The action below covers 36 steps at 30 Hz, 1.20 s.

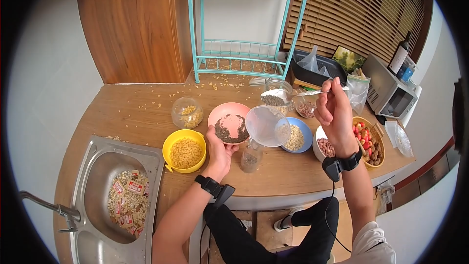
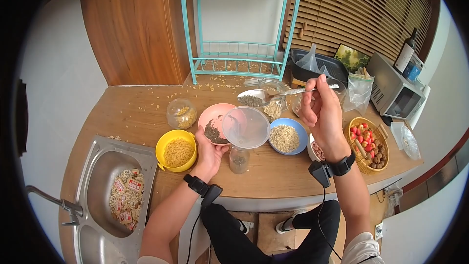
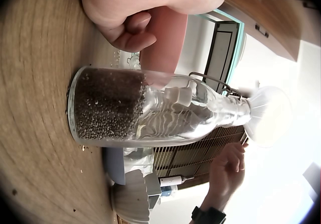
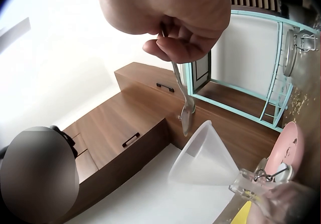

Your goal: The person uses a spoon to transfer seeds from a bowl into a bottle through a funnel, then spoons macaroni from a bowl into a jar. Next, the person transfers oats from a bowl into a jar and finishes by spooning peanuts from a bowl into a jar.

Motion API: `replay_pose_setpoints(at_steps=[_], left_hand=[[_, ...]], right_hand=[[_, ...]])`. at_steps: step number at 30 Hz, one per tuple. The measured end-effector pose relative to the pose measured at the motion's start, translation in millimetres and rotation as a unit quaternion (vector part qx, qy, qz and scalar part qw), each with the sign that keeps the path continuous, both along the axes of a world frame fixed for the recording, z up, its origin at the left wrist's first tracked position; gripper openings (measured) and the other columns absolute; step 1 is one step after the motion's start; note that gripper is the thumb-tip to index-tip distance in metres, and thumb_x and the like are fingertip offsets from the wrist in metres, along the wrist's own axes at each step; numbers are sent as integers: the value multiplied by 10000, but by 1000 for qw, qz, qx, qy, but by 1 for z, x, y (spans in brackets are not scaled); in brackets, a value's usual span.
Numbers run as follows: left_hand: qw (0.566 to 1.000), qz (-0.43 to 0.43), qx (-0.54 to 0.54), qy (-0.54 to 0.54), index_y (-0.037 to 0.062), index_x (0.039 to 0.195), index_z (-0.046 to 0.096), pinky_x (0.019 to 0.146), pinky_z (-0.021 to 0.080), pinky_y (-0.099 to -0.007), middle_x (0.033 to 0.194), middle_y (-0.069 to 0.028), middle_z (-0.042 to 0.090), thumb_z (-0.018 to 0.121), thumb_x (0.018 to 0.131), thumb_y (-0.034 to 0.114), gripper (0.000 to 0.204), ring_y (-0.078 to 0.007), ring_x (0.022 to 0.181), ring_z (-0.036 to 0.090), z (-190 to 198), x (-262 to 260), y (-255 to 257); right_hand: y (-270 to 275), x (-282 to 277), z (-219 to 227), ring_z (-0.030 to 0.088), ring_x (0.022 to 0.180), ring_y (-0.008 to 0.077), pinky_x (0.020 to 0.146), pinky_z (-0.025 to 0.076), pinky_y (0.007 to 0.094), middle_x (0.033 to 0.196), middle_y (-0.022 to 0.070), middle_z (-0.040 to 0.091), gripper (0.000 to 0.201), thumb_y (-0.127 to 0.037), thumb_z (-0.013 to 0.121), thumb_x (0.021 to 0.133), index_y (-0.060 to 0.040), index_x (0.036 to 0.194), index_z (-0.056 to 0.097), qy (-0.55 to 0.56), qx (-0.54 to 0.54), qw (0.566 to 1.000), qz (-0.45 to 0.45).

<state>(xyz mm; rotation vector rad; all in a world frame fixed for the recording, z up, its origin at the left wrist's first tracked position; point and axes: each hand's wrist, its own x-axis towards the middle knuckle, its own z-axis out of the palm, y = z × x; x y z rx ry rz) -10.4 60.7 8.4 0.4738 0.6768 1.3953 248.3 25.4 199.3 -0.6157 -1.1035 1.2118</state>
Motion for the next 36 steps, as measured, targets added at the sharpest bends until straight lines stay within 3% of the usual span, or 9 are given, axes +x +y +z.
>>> replay_pose_setpoints(at_steps=[11, 19, 25, 29, 31, 36], left_hand=[[1000, 5, -8, -1, 140, 1158, 530, 617, 441, -275, 964, -21, 628, 302, 1020, 588, 521, -120, 761, 549, 8, 3, -4], [1000, 7, 6, -6, 132, 1152, 528, 595, 427, -273, 946, -30, 625, 304, 1023, 582, 519, -130, 732, 551, 10, 3, -5], [1000, 4, 12, -6, 129, 1137, 531, 593, 423, -274, 941, -32, 621, 311, 1021, 583, 517, -127, 737, 542, 7, 1, -3], [1000, 4, 11, -3, 132, 1127, 537, 590, 421, -272, 940, -28, 621, 310, 1019, 589, 522, -125, 728, 532, 6, 2, -3], [1000, 10, 3, -3, 134, 1123, 539, 589, 421, -271, 937, -26, 622, 308, 1019, 589, 521, -125, 728, 533, 11, 3, -5], [1000, 6, 9, -2, 135, 1121, 538, 593, 422, -269, 938, -21, 626, 296, 1025, 589, 523, -124, 746, 546, 11, 3, -6]], right_hand=[[-28, 3, -11, 406, 424, 77, 404, 317, 219, 760, 11, 544, 427, -415, 354, 1092, -59, 966, 554, -96, 57, 994, -21], [-36, 11, -16, 458, 469, 86, 421, 341, 196, 777, 49, 548, 456, -422, 376, 1078, -25, 962, 568, -210, 174, 960, -58], [-35, 16, -20, 452, 467, 82, 405, 337, 202, 819, 53, 551, 482, -443, 350, 1075, -20, 969, 556, -223, 263, 937, -57], [-29, 17, -24, 425, 456, 76, 392, 315, 208, 825, 45, 554, 478, -455, 338, 1075, -34, 985, 546, -135, 226, 964, -29], [-24, 10, -25, 396, 445, 74, 385, 288, 214, 820, 30, 553, 477, -484, 341, 1068, -57, 996, 540, -48, 155, 984, -75], [12, -11, -41, 382, 446, 55, 401, 286, 212, 824, -10, 542, 458, -495, 358, 1068, -93, 1037, 576, 12, 66, 993, -102]])
